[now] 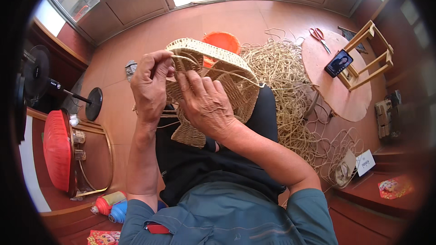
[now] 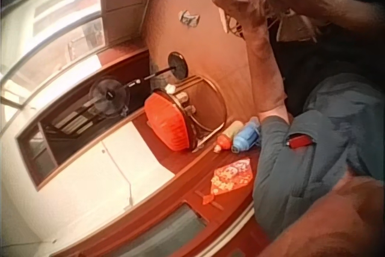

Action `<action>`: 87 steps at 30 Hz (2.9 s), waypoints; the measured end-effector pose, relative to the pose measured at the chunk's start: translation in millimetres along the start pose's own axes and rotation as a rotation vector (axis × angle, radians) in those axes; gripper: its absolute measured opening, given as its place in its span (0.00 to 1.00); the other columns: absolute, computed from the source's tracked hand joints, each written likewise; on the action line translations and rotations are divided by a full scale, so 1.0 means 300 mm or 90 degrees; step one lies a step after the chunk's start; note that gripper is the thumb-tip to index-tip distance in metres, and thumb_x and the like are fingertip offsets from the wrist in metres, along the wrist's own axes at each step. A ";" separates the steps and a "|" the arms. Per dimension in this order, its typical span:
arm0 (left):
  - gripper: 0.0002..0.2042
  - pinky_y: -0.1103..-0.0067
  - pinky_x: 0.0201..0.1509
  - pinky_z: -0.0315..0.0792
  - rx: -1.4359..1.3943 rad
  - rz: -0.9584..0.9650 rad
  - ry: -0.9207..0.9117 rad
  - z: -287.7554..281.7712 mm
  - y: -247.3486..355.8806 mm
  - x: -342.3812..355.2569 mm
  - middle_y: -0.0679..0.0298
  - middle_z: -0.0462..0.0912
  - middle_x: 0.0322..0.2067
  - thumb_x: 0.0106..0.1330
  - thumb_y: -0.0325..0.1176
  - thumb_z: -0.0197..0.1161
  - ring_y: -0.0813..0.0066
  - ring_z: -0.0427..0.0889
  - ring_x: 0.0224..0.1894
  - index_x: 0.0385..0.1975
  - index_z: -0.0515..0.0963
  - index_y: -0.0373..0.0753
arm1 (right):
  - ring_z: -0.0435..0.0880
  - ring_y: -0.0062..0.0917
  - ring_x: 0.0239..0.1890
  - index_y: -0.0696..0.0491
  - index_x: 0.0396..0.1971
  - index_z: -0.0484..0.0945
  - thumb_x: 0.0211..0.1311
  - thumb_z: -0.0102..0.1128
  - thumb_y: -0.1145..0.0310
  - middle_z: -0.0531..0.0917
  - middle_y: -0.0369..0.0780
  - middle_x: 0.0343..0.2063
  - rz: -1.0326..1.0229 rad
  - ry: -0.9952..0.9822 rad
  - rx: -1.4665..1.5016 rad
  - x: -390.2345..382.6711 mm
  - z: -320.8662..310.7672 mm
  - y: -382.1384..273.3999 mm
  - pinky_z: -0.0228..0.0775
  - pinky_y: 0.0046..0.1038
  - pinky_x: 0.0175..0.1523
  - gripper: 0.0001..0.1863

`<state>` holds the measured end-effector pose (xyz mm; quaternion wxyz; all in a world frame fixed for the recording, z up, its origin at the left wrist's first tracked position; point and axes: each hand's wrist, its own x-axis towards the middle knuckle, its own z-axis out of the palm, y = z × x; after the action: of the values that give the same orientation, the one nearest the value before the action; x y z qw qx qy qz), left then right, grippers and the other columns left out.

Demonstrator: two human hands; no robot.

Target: The recorder is weaving a basket out of dried grass or similar material.

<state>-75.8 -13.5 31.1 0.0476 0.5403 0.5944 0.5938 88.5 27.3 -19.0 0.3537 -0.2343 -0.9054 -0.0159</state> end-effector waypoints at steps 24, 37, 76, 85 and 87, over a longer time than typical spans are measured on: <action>0.11 0.68 0.50 0.83 0.159 -0.050 0.000 0.040 -0.017 -0.092 0.54 0.85 0.45 0.84 0.29 0.64 0.65 0.88 0.45 0.59 0.74 0.35 | 0.80 0.36 0.48 0.53 0.71 0.76 0.64 0.74 0.59 0.77 0.43 0.60 0.052 0.057 0.055 -0.015 0.037 0.006 0.75 0.38 0.54 0.36; 0.18 0.74 0.41 0.77 0.348 -0.015 0.073 -0.073 -0.064 -0.182 0.66 0.76 0.30 0.76 0.21 0.63 0.75 0.78 0.32 0.63 0.77 0.39 | 0.79 0.32 0.45 0.49 0.47 0.86 0.64 0.67 0.64 0.77 0.37 0.43 0.012 0.134 0.107 0.075 0.091 -0.048 0.70 0.36 0.50 0.13; 0.19 0.65 0.77 0.73 0.091 -0.193 0.072 -0.046 -0.003 -0.245 0.47 0.86 0.65 0.86 0.25 0.51 0.57 0.84 0.68 0.69 0.79 0.26 | 0.78 0.34 0.40 0.48 0.25 0.80 0.59 0.68 0.64 0.76 0.39 0.34 -0.024 0.176 0.091 0.130 0.140 -0.061 0.67 0.39 0.45 0.07; 0.22 0.70 0.77 0.76 -0.370 -0.350 0.170 -0.006 -0.045 -0.206 0.50 0.81 0.69 0.87 0.25 0.48 0.64 0.82 0.70 0.76 0.71 0.24 | 0.80 0.32 0.37 0.53 0.42 0.81 0.65 0.65 0.66 0.77 0.39 0.35 0.033 0.189 0.136 0.131 0.125 -0.070 0.70 0.37 0.45 0.10; 0.23 0.69 0.77 0.77 -0.400 -0.373 0.170 -0.006 -0.041 -0.199 0.50 0.80 0.70 0.86 0.24 0.47 0.64 0.81 0.71 0.77 0.69 0.24 | 0.80 0.33 0.38 0.53 0.43 0.81 0.65 0.65 0.67 0.77 0.40 0.35 0.037 0.174 0.138 0.135 0.110 -0.068 0.71 0.37 0.46 0.10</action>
<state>-59.8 -53.0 -12.7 0.2984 0.2267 0.5141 0.7716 32.7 32.4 -14.8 0.4971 -0.2166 -0.8381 0.0601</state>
